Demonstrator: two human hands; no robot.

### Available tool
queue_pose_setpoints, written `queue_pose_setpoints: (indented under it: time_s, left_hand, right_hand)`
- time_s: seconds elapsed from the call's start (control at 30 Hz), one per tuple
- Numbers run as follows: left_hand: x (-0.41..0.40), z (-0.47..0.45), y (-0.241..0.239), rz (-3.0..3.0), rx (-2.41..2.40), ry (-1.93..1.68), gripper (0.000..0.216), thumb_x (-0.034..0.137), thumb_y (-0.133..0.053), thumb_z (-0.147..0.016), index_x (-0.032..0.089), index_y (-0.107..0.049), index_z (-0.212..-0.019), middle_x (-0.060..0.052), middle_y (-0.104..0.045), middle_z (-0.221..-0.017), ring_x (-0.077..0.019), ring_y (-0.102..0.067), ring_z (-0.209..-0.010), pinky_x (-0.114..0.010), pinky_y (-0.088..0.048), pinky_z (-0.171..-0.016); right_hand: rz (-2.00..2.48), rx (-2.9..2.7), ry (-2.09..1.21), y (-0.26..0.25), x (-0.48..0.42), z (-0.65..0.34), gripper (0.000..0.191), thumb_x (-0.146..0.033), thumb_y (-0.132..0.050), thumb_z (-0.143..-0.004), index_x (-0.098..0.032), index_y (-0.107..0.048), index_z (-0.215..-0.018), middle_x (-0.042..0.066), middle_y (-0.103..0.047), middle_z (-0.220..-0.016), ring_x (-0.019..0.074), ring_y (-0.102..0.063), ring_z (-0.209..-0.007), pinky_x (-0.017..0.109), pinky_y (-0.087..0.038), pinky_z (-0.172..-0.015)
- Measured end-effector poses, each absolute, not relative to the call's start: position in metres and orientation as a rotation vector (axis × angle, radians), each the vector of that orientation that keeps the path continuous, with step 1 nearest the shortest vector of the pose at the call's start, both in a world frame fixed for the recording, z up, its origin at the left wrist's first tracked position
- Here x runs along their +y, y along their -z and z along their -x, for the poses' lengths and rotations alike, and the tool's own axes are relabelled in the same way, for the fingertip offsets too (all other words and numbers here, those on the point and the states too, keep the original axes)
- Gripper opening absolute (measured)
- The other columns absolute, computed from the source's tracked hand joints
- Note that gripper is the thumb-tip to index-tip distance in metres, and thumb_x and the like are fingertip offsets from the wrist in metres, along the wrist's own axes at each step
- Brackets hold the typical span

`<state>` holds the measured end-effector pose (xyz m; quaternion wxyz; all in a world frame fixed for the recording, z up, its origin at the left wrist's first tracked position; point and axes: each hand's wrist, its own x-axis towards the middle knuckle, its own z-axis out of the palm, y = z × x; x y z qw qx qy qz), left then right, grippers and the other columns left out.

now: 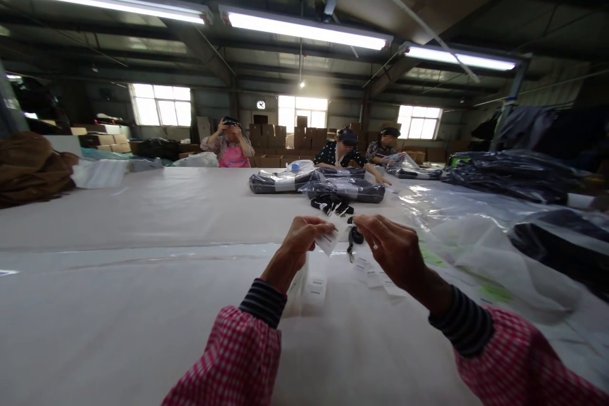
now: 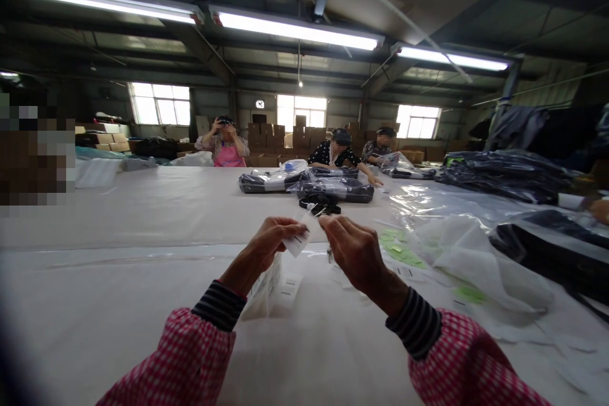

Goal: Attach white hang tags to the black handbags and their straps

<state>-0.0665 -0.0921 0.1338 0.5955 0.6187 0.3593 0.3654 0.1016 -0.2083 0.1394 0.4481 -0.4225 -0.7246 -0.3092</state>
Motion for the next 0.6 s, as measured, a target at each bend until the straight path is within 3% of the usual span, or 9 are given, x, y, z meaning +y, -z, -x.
queue_pose_setpoints:
  time_s: [0.33, 0.6]
  left_hand:
    - [-0.091, 0.071, -0.132, -1.403, 0.623, -0.813, 0.032, 0.042, -0.081, -0.067, 0.012, -0.071, -0.074, -0.001, -0.057, -0.062, -0.0094, -0.044, -0.055, -0.026, -0.025, -0.054]
    - [-0.097, 0.075, -0.135, -1.257, 0.595, -0.786, 0.042, 0.041, -0.091, -0.053, 0.016, -0.061, -0.066, 0.003, -0.052, -0.061, -0.0083, -0.043, -0.054, -0.023, -0.027, -0.052]
  right_hand:
    - [0.947, -1.981, 0.916, -0.123, -0.192, -0.082, 0.019, -0.008, -0.049, -0.100, -0.016, -0.065, -0.108, 0.007, -0.073, -0.087, 0.0173, -0.066, -0.076, 0.029, -0.051, -0.068]
    - [0.878, -2.051, 0.954, -0.123, -0.190, -0.081, 0.020, -0.010, -0.048, -0.100, -0.016, -0.066, -0.107, 0.007, -0.073, -0.089, 0.0187, -0.067, -0.082, 0.031, -0.054, -0.071]
